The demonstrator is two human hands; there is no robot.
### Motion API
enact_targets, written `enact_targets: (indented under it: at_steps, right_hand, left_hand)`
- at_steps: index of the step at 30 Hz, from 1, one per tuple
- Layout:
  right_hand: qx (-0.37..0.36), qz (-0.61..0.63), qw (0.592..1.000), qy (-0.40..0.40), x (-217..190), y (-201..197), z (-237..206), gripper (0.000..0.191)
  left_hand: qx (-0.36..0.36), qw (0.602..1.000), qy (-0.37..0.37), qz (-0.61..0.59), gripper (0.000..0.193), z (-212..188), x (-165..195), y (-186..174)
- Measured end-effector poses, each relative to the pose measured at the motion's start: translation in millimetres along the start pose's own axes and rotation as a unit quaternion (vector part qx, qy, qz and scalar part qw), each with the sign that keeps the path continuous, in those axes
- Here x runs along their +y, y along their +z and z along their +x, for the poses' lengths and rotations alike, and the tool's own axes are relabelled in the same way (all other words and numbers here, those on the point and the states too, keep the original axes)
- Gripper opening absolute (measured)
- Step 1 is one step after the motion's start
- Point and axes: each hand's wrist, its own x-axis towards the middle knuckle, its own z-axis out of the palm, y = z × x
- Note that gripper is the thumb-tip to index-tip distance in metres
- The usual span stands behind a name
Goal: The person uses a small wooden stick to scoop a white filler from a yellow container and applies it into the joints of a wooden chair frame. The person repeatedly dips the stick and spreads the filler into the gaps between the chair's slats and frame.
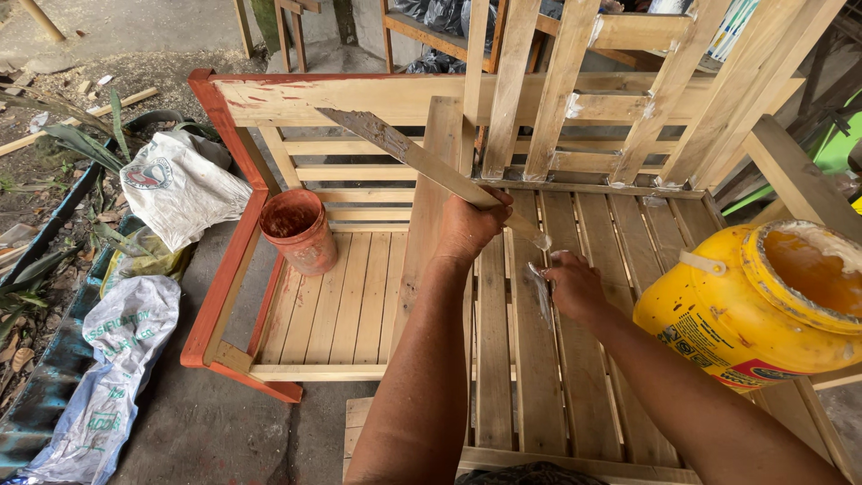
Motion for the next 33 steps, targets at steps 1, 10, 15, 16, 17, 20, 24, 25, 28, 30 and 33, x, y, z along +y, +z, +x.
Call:
enact_targets:
  at_steps: [1,10,15,16,17,20,24,25,28,30,33]
  right_hand:
    - [0.005,-0.006,1.000,-0.008,-1.0,-0.9,-1.6,0.039]
    - [0.076,0.073,0.993,-0.060,11.1,6.5,-30.4,0.034]
    - [0.113,0.188,0.976,-0.008,8.2,4.6,-23.8,0.046]
    - [0.109,0.193,0.975,0.001,5.8,1.6,-20.3,0.051]
    - [0.083,0.143,0.986,-0.004,2.6,-1.0,-17.4,0.047]
    - [0.030,0.037,0.999,-0.013,-1.3,-5.0,-15.9,0.040]
    - [0.027,0.010,0.999,-0.036,0.3,-3.1,-26.3,0.036]
    - [0.023,0.001,0.999,-0.043,1.8,-1.7,-29.9,0.036]
    - [0.029,0.023,0.998,-0.059,8.3,1.9,-41.6,0.043]
    - [0.040,0.027,0.996,-0.074,12.1,4.4,-49.1,0.047]
    - [0.041,0.029,0.996,-0.069,15.4,9.4,-56.0,0.053]
  left_hand:
    - [0.000,1.000,0.002,-0.003,0.013,0.2,0.3,0.2]
    - [-0.009,1.000,0.014,-0.015,0.013,2.6,-2.9,1.9]
    - [-0.008,1.000,0.015,-0.003,0.012,2.9,-3.7,1.6]
    - [-0.007,1.000,0.013,-0.005,0.012,3.1,-3.2,1.4]
    - [-0.006,1.000,0.011,-0.007,0.012,3.0,-3.2,1.0]
    - [-0.007,1.000,0.006,-0.024,0.013,2.4,-2.8,1.1]
    - [-0.013,1.000,0.006,-0.025,0.012,3.0,-2.6,0.4]
    - [-0.014,0.999,0.006,-0.028,0.012,3.2,-2.6,0.5]
    - [-0.015,0.999,0.002,-0.031,0.011,3.4,-2.8,0.8]
    - [-0.016,0.999,0.003,-0.031,0.011,4.2,-2.0,1.1]
    - [-0.018,1.000,0.000,-0.025,0.011,4.2,-0.2,1.7]
